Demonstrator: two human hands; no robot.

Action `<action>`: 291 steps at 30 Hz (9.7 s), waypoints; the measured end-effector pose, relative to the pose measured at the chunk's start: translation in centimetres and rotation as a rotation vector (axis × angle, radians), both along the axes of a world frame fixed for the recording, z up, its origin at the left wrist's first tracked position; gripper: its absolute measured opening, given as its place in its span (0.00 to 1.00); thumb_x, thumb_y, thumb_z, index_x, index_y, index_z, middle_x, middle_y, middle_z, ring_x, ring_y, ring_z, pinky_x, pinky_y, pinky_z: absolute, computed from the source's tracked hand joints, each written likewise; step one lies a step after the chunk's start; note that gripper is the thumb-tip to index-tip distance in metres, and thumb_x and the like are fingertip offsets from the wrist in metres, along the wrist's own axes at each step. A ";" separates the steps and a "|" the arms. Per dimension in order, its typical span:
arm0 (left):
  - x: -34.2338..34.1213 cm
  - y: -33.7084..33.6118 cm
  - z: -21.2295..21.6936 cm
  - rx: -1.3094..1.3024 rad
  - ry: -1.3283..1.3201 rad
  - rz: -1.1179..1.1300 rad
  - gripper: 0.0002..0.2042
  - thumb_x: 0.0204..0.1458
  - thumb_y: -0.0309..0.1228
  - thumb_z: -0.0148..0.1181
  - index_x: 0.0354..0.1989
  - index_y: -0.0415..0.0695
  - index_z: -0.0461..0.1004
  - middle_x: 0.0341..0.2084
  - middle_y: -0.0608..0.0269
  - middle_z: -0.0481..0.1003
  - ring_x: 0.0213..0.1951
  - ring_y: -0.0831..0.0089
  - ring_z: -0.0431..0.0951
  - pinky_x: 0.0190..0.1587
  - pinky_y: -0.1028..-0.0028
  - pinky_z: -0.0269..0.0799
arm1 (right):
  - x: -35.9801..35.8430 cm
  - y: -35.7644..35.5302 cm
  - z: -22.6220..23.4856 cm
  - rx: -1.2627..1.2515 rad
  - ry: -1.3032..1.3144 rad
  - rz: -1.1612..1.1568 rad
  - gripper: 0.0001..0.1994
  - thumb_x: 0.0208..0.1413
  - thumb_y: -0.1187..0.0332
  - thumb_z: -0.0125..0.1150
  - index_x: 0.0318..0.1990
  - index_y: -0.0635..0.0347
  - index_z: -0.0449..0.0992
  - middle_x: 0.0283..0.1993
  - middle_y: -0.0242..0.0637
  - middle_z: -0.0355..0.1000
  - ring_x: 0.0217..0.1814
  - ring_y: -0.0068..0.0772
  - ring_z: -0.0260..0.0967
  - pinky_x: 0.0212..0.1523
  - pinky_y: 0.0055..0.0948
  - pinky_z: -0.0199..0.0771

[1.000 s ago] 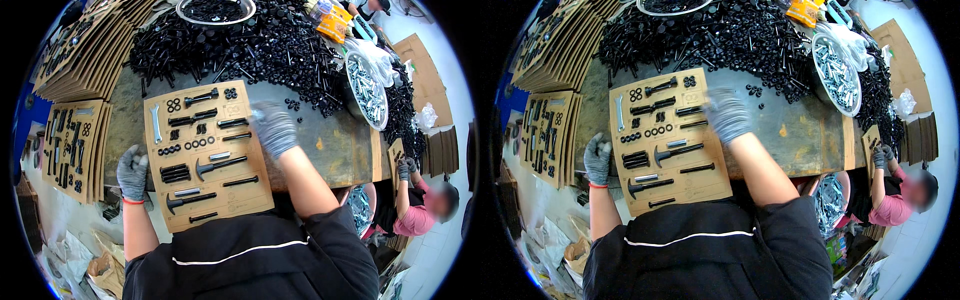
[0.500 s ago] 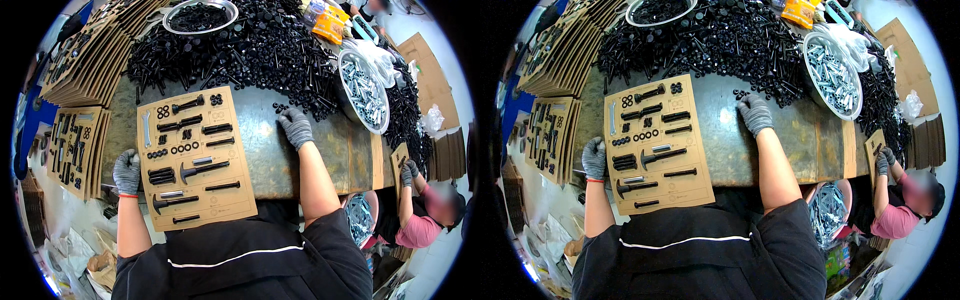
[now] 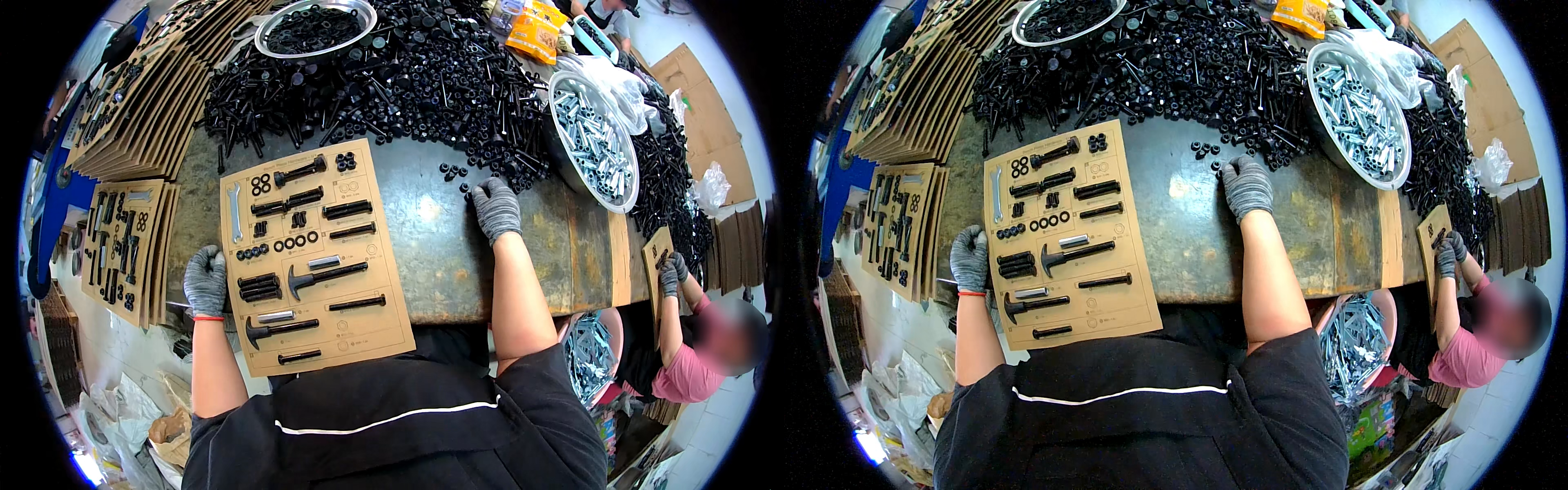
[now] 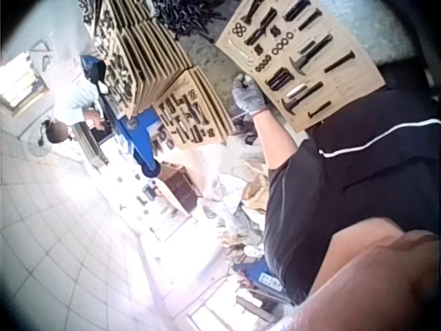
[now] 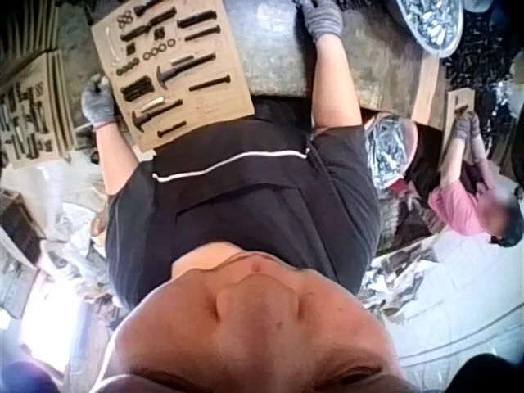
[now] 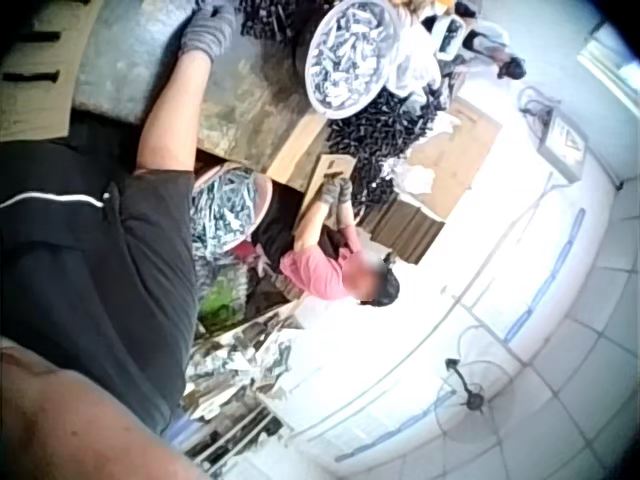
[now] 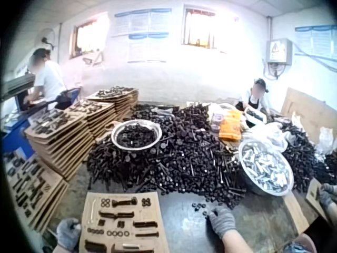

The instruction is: The person arranges various metal tools and hardware onto a cardboard backing sheet. They pick up hammers, bolts, washers, and a wrench from piles on the table and place them into designated slots on the board. The person repeats this process to complete multiple tool kit assemblies.

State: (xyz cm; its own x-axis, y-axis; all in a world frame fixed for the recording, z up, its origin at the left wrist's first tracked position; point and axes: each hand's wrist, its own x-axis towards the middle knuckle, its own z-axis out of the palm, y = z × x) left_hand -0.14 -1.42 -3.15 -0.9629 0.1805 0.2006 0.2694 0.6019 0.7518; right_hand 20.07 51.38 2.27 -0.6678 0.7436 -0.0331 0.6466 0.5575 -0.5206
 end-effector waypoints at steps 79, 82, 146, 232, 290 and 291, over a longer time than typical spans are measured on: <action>1.7 3.0 5.7 -0.416 0.098 0.084 0.10 0.46 0.29 0.59 0.38 0.46 0.79 0.34 0.53 0.79 0.38 0.56 0.80 0.43 0.65 0.75 | 0.9 -3.9 -1.7 0.095 0.204 0.428 0.12 0.44 0.73 0.65 0.39 0.61 0.76 0.39 0.46 0.72 0.44 0.49 0.69 0.49 0.41 0.70; 1.8 2.7 5.9 -0.339 -0.016 0.060 0.09 0.50 0.36 0.59 0.38 0.49 0.79 0.31 0.56 0.78 0.35 0.57 0.78 0.41 0.64 0.74 | 0.8 -4.8 -1.6 0.166 0.124 0.466 0.08 0.46 0.71 0.65 0.35 0.60 0.77 0.36 0.46 0.72 0.43 0.50 0.68 0.48 0.42 0.69; 0.9 1.0 2.6 -0.194 0.083 0.014 0.11 0.52 0.39 0.62 0.40 0.47 0.79 0.28 0.58 0.78 0.30 0.66 0.77 0.38 0.69 0.73 | 5.3 -25.8 1.6 -0.006 0.152 0.855 0.12 0.47 0.71 0.66 0.40 0.60 0.78 0.35 0.43 0.73 0.41 0.46 0.71 0.42 0.39 0.73; 6.8 -15.3 20.0 1.575 -0.387 0.459 0.22 0.58 0.22 0.43 0.62 0.36 0.63 0.54 0.47 0.71 0.53 0.55 0.74 0.56 0.58 0.73 | -24.1 -34.6 12.3 -1.184 0.446 0.675 0.12 0.50 0.78 0.55 0.44 0.62 0.74 0.39 0.37 0.73 0.40 0.31 0.71 0.45 0.29 0.75; 10.7 -6.2 6.6 0.802 0.312 -0.122 0.25 0.59 0.37 0.55 0.62 0.39 0.61 0.54 0.57 0.69 0.53 0.69 0.67 0.57 0.70 0.64 | -4.7 -24.2 4.3 -0.108 0.587 0.544 0.14 0.60 0.62 0.52 0.46 0.62 0.74 0.47 0.49 0.73 0.51 0.50 0.70 0.55 0.41 0.69; 10.8 -4.2 6.9 0.716 0.235 -0.138 0.25 0.59 0.37 0.56 0.61 0.39 0.63 0.54 0.59 0.69 0.54 0.69 0.68 0.55 0.71 0.64 | -1.8 -22.9 4.0 -0.139 0.582 0.461 0.14 0.60 0.62 0.52 0.46 0.62 0.74 0.46 0.49 0.73 0.50 0.50 0.70 0.54 0.41 0.69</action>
State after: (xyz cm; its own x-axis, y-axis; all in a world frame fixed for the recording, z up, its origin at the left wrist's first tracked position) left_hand 10.62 -5.65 3.74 -0.8585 0.0448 0.5108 0.5080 -0.0613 0.8592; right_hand 18.23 28.50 6.25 -0.8486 0.3992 0.3472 -0.0372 0.6096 -0.7918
